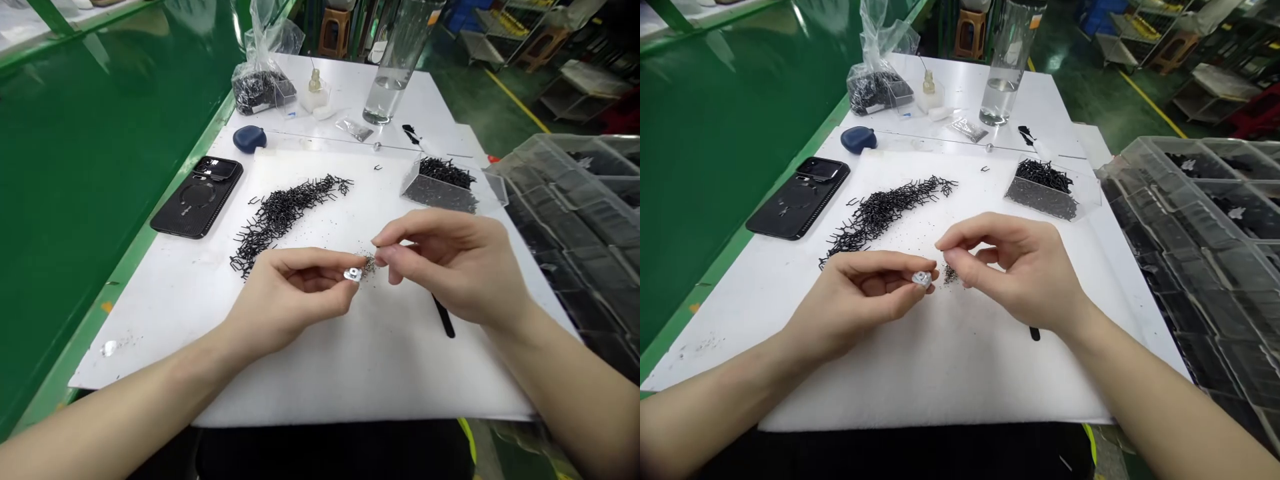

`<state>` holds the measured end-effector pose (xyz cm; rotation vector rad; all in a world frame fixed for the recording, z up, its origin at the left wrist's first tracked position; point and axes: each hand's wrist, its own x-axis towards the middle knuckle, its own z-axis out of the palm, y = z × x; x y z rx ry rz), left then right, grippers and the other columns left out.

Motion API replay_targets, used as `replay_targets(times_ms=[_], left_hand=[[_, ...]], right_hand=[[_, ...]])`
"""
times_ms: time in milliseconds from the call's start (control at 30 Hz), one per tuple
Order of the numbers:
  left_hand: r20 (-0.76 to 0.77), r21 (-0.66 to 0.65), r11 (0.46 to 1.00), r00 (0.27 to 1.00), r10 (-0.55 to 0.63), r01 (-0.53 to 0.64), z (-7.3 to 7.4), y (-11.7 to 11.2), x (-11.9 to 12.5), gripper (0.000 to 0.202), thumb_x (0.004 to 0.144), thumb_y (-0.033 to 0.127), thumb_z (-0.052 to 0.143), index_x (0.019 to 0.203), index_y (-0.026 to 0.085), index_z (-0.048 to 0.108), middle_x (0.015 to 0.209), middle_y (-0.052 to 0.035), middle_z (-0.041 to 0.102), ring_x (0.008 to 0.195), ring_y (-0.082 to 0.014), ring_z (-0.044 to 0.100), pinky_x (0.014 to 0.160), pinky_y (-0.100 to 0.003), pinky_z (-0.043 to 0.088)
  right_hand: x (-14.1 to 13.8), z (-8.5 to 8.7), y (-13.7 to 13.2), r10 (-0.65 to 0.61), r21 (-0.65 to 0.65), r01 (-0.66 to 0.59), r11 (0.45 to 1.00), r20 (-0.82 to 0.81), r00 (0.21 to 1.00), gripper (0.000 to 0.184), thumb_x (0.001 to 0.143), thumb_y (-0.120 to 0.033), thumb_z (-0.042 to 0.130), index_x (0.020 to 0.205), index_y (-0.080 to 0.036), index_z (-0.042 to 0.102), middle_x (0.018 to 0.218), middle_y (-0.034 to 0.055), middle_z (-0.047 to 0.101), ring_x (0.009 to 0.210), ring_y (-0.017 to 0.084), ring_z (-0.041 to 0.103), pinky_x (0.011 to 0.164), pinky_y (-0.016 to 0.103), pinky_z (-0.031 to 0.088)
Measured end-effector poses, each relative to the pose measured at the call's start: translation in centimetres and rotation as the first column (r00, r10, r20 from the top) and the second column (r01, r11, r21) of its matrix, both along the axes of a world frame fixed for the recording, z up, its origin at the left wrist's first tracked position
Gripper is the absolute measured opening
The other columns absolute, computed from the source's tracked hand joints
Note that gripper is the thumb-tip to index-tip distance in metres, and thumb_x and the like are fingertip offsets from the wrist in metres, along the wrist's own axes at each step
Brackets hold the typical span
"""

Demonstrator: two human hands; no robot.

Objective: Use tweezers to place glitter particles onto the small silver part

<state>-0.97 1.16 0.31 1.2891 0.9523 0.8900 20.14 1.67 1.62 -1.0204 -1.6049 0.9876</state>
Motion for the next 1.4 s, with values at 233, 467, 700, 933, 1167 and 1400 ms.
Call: replay_targets(times_ms=[233, 467, 700, 933, 1167, 1400], left_hand=[[0.151, -0.071, 0.996, 0.988, -0.043, 0.054, -0.6, 0.3, -0.5, 0.024, 0.084, 0.014, 0.079, 0.103, 0.028, 0.084, 0.105, -0.0023, 0.082, 0.097, -0.0179, 0.077, 0.088, -0.028, 0.066], [0.291, -0.197, 0.973, 0.955, -0.057, 0.118, -0.4, 0.4, -0.3, 0.025, 0.081, 0.011, 0.083, 0.1, 0.028, 0.083, 0.098, 0.003, 0.083, 0.086, -0.0105, 0.077, 0.08, -0.014, 0.063], [0.371, -0.335, 0.931, 0.928, -0.011, 0.145, 0.0, 0.6, -0.4, 0.02, 0.077, 0.007, 0.087, 0.09, 0.02, 0.077, 0.086, 0.0034, 0.082, 0.08, -0.0111, 0.079, 0.077, -0.014, 0.064], [0.419, -0.352, 0.924, 0.908, 0.012, 0.15, -0.3, 0.7, -0.4, 0.017, 0.08, 0.008, 0.085, 0.092, 0.02, 0.082, 0.087, 0.0022, 0.084, 0.082, -0.0109, 0.08, 0.076, -0.013, 0.064], [0.39, -0.362, 0.919, 0.921, -0.001, 0.154, -0.2, 0.6, -0.4, 0.019, 0.08, 0.012, 0.086, 0.093, 0.024, 0.084, 0.088, 0.0046, 0.084, 0.084, -0.0097, 0.079, 0.082, -0.013, 0.064], [0.355, -0.346, 0.928, 0.935, -0.005, 0.136, -0.3, 0.6, -0.5, 0.021, 0.079, 0.012, 0.087, 0.095, 0.025, 0.084, 0.091, 0.0043, 0.084, 0.089, -0.0119, 0.08, 0.085, -0.014, 0.064]], right_hand=[[-0.5, -0.2, -0.8, 0.031, 0.133, -0.038, 0.99, 0.055, 0.998, 0.022, 0.091, -0.017, 0.068, 0.1, -0.036, 0.076, 0.093, 0.0019, 0.068, 0.074, 0.019, 0.066, 0.059, 0.036, 0.058], [-0.8, -0.3, -0.9, -0.118, 0.39, 0.072, 0.918, 0.097, 0.988, 0.039, 0.08, 0.003, 0.074, 0.105, -0.027, 0.079, 0.095, -0.0003, 0.077, 0.087, 0.018, 0.073, 0.076, 0.034, 0.063], [-1.0, -0.2, -1.4, -0.213, 0.461, 0.147, 0.875, 0.095, 0.972, 0.056, 0.069, 0.006, 0.081, 0.116, -0.023, 0.072, 0.098, -0.0007, 0.075, 0.088, 0.018, 0.079, 0.075, 0.023, 0.069], [-1.6, 0.7, -2.1, -0.292, 0.348, 0.219, 0.912, 0.173, 0.941, 0.048, 0.065, 0.0, 0.083, 0.101, -0.026, 0.066, 0.09, 0.002, 0.076, 0.068, 0.02, 0.078, 0.052, 0.027, 0.068], [-1.7, 1.1, -2.1, -0.27, 0.288, 0.211, 0.934, 0.184, 0.945, 0.049, 0.064, 0.002, 0.081, 0.099, -0.028, 0.064, 0.088, 0.0006, 0.079, 0.065, 0.022, 0.077, 0.061, 0.033, 0.071], [-1.4, 1.2, -2.1, -0.251, 0.284, 0.188, 0.94, 0.205, 0.946, 0.047, 0.066, 0.0, 0.081, 0.1, -0.027, 0.063, 0.085, -0.0018, 0.08, 0.065, 0.02, 0.077, 0.065, 0.029, 0.071]])
